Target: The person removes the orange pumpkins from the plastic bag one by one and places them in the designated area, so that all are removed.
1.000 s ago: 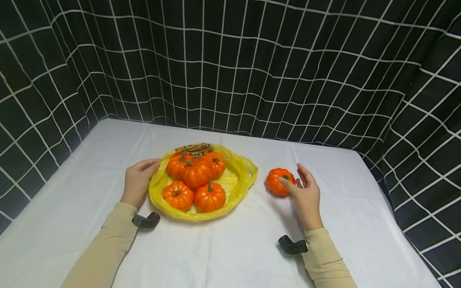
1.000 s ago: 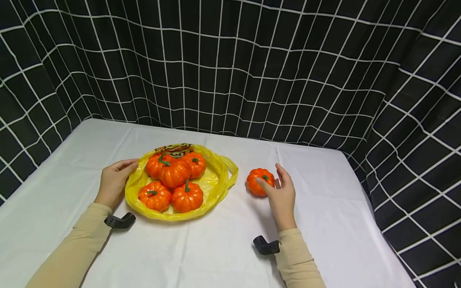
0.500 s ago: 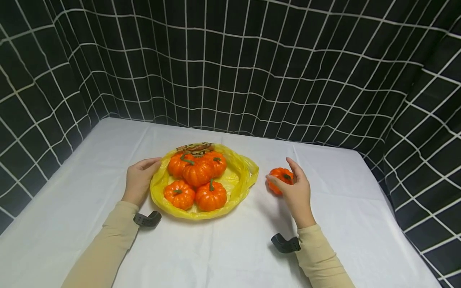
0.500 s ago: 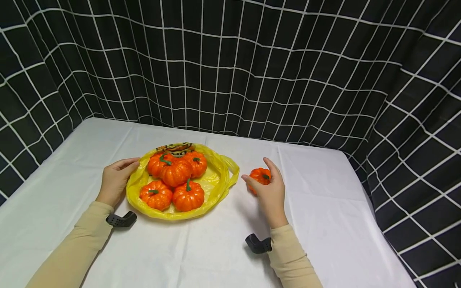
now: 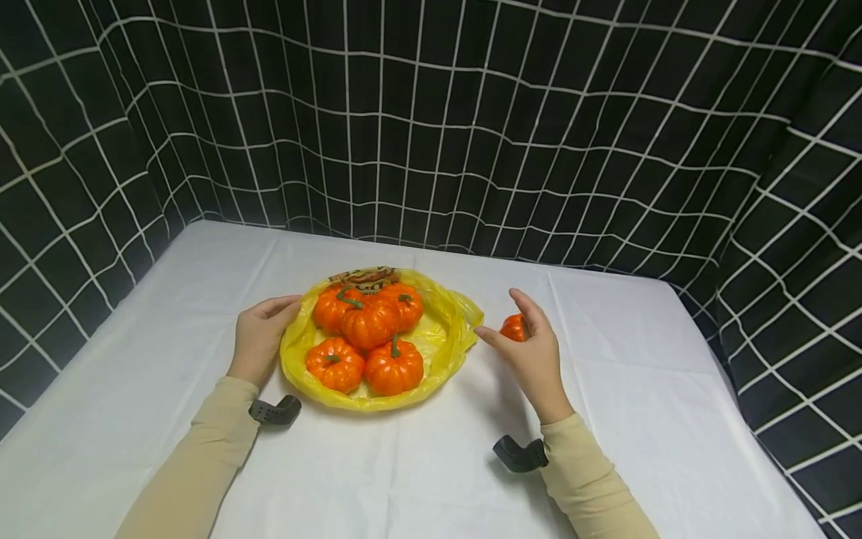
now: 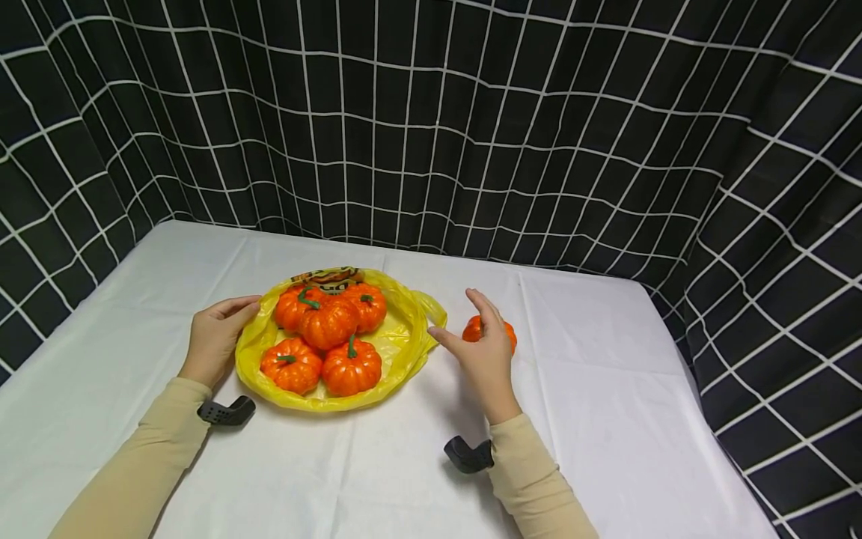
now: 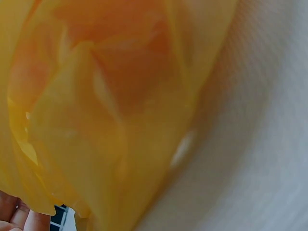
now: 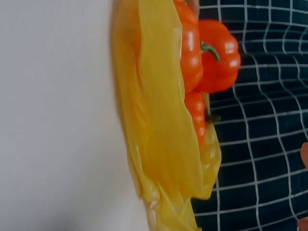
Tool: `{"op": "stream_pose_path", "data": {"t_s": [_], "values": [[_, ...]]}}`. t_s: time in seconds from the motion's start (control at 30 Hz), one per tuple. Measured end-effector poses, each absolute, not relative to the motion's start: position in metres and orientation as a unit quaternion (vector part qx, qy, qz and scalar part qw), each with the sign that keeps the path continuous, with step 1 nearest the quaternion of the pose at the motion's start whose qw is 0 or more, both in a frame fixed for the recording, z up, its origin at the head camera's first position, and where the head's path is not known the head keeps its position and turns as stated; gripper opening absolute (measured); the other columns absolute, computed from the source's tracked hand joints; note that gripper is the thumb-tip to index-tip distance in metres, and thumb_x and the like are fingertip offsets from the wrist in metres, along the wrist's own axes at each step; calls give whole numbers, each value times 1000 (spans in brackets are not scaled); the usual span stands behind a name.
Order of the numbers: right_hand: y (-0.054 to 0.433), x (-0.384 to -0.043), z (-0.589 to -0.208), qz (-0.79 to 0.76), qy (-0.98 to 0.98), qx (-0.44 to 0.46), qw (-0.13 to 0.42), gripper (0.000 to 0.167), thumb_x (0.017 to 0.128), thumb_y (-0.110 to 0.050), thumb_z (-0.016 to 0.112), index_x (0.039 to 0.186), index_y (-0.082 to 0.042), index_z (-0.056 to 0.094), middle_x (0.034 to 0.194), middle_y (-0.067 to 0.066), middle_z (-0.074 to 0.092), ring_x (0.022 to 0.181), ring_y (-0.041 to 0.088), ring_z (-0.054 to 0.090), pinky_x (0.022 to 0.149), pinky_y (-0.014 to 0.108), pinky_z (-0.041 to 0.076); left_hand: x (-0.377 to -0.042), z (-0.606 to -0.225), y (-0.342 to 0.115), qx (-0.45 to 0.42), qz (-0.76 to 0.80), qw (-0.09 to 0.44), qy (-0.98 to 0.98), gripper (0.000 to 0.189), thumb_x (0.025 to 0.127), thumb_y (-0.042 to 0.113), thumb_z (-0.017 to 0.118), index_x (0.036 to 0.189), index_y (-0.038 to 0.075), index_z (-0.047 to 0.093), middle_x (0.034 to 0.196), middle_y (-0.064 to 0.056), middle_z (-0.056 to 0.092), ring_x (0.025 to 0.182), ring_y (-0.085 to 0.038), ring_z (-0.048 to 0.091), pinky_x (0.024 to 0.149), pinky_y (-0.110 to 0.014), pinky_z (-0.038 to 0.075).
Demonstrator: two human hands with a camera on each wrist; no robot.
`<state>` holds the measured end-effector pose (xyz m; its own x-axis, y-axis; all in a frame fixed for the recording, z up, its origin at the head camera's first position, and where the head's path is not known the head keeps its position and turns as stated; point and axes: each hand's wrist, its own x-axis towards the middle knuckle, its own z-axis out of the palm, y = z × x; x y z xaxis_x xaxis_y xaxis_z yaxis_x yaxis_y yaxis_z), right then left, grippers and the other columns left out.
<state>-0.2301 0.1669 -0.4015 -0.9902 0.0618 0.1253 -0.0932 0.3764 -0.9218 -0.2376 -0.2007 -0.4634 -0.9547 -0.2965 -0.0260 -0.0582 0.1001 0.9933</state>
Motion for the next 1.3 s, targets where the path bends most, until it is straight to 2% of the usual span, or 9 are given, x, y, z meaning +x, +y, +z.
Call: {"op": "stream_pose_path", "data": {"t_s": [0.2, 0.43, 0.67, 1.3], "values": [[154, -232, -400, 568, -820, 38, 58, 79, 81, -20, 83, 149, -11, 44, 159, 10, 37, 150, 27, 30, 126, 38, 26, -237, -464, -201, 117, -663, 90, -734, 42, 97, 32, 64, 127, 3, 65, 133, -15, 64, 110, -1, 60, 90, -8, 52], [139, -235, -401, 557, -826, 65, 49, 82, 80, -19, 85, 149, -8, 43, 158, 7, 37, 150, 22, 30, 125, 38, 28, -238, -465, -202, 114, -666, 94, -731, 41, 97, 30, 64, 127, 2, 65, 132, -15, 65, 108, 0, 60, 90, -9, 53], [126, -234, -403, 542, -836, 76, 38, 83, 78, -21, 86, 149, -12, 44, 157, 6, 39, 149, 24, 31, 125, 41, 29, -237, -464, -201, 113, -668, 97, -729, 41, 97, 31, 65, 126, 2, 66, 132, -16, 64, 107, 1, 60, 89, -8, 53], [95, -230, -401, 528, -840, 122, 11, 84, 77, -22, 86, 149, -9, 43, 158, 7, 37, 148, 28, 33, 124, 43, 30, -237, -465, -201, 112, -663, 97, -734, 42, 97, 31, 65, 126, 2, 66, 131, -15, 65, 107, 0, 60, 89, -8, 53]]}}
